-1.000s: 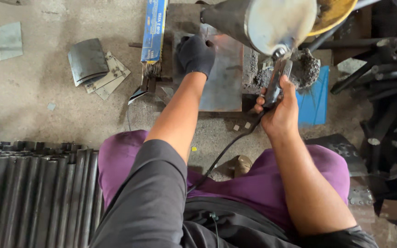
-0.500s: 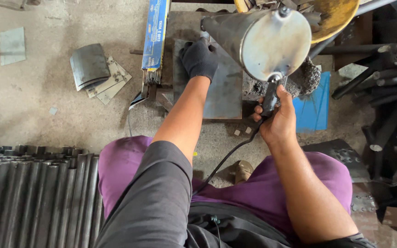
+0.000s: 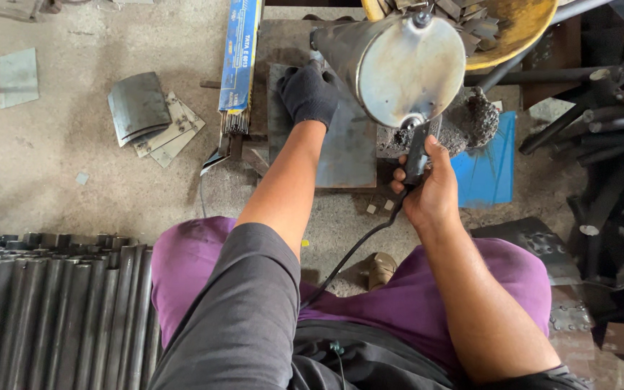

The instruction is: The person sits on the floor and welds a metal pipe to a metal plate using a welding torch. They then pick up a metal kettle and weld it to the same metal plate.

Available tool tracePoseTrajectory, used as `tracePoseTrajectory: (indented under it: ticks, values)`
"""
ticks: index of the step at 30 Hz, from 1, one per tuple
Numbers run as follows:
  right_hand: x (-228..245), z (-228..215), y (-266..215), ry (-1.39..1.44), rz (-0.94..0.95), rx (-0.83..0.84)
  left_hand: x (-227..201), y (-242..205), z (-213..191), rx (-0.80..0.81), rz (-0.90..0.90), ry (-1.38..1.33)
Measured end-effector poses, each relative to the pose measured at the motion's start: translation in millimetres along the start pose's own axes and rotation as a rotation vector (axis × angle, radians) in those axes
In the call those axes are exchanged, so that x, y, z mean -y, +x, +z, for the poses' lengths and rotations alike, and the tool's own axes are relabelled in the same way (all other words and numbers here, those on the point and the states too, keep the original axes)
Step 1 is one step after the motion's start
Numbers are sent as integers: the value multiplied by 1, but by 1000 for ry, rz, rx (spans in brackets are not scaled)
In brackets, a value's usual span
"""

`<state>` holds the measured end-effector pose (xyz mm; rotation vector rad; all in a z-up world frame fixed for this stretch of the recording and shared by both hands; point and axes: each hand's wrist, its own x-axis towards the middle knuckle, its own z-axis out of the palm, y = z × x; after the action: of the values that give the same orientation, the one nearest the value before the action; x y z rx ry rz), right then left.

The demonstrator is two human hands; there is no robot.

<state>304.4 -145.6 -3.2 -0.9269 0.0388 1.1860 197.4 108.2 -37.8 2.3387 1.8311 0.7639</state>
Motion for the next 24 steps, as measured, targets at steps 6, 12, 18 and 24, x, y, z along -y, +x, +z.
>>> tracePoseTrajectory:
  ticks: [6, 12, 18, 24]
  values:
    - [0, 5, -2, -28, 6, -24, 9, 2, 16, 2, 14, 27]
    - [-6, 8, -1, -46, 6, 6, 30, 17, 50, -21, 51, 84]
    - [-8, 8, 0, -50, 13, 12, 26, 10, 34, 11, 58, 9]
    - [-8, 7, 1, -59, 4, 33, 24, 10, 37, -56, 43, 58]
